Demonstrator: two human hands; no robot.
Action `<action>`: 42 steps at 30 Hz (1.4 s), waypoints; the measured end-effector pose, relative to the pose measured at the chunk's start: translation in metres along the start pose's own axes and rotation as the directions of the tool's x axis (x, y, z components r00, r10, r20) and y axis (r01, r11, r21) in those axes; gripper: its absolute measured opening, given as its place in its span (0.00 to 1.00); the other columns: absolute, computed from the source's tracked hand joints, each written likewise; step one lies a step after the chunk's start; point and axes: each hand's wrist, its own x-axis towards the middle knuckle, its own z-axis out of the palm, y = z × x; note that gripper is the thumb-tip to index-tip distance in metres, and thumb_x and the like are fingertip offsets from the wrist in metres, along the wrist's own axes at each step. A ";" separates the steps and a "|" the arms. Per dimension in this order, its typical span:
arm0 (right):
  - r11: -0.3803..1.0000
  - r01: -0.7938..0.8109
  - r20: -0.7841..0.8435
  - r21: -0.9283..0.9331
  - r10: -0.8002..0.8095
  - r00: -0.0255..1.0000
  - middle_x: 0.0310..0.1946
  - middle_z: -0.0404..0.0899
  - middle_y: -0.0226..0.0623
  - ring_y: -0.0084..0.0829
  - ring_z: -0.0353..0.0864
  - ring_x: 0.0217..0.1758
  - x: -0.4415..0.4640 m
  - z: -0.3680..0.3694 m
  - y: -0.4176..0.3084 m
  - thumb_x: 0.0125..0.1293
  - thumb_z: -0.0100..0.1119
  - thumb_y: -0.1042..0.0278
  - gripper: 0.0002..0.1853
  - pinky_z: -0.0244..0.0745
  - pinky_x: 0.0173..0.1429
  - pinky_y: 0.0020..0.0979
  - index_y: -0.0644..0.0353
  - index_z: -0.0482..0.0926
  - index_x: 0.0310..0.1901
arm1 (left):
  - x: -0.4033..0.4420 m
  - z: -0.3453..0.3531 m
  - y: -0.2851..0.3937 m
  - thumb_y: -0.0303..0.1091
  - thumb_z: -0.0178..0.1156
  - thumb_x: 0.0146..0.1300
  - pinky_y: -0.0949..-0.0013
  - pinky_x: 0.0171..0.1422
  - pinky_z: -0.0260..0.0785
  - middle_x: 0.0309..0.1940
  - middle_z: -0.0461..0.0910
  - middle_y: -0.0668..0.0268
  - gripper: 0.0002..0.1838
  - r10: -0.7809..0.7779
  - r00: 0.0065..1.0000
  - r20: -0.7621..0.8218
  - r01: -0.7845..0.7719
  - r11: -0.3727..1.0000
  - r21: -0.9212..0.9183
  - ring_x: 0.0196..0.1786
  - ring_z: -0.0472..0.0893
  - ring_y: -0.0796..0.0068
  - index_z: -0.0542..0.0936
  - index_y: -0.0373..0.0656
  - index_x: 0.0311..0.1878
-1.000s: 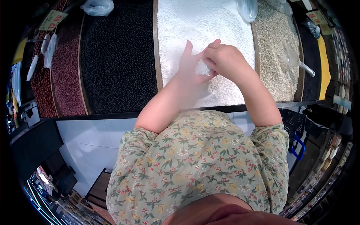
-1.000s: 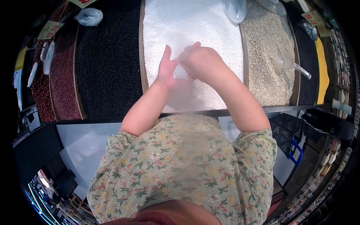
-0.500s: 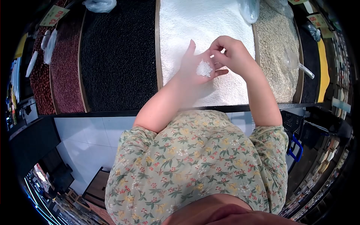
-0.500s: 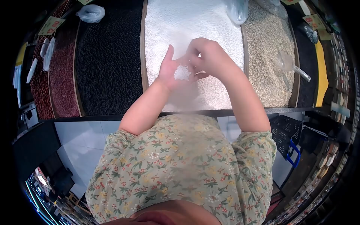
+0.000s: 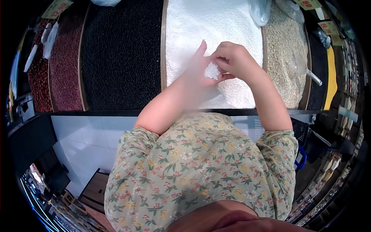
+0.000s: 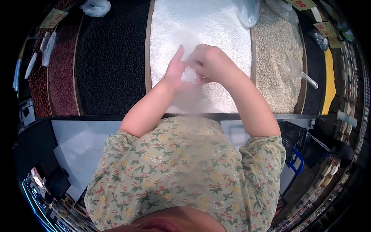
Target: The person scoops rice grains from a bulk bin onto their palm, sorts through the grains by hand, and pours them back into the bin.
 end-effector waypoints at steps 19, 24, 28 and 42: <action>0.996 -0.082 0.063 -0.043 0.084 0.994 0.31 0.78 0.34 0.25 0.79 0.26 0.011 -0.005 -0.001 0.63 0.59 0.74 0.03 0.77 0.30 0.25 0.63 0.81 0.36 | -0.011 0.033 0.038 0.55 0.60 0.62 0.48 0.75 0.51 0.58 0.71 0.54 0.33 -0.139 0.990 0.002 0.114 0.806 -0.581 0.62 0.71 0.53 0.71 0.40 0.62; 0.459 -0.167 0.056 0.873 0.246 0.968 0.27 0.78 0.31 0.18 0.74 0.22 0.022 -0.019 0.029 0.66 0.59 0.69 0.07 0.74 0.24 0.22 0.62 0.76 0.40 | -0.008 0.040 0.054 0.70 0.30 0.68 0.43 0.70 0.57 0.68 0.60 0.48 0.45 -0.245 0.969 0.031 0.193 0.671 -0.716 0.71 0.61 0.43 0.57 0.36 0.71; 0.409 -0.163 0.065 0.898 0.243 0.968 0.31 0.79 0.32 0.17 0.74 0.24 0.028 -0.019 0.027 0.69 0.54 0.72 0.04 0.72 0.30 0.17 0.62 0.74 0.41 | -0.004 0.039 0.051 0.78 0.31 0.61 0.53 0.65 0.65 0.66 0.60 0.51 0.51 -0.245 0.967 0.062 0.217 0.677 -0.704 0.68 0.63 0.51 0.58 0.40 0.72; 0.731 0.161 -0.322 0.663 0.085 0.943 0.30 0.80 0.35 0.22 0.80 0.29 0.073 -0.027 -0.021 0.62 0.61 0.75 0.05 0.75 0.33 0.23 0.65 0.77 0.37 | -0.002 0.016 0.040 0.73 0.34 0.65 0.54 0.66 0.65 0.66 0.63 0.52 0.46 -0.172 0.972 0.157 0.230 0.590 -0.774 0.68 0.65 0.55 0.60 0.43 0.71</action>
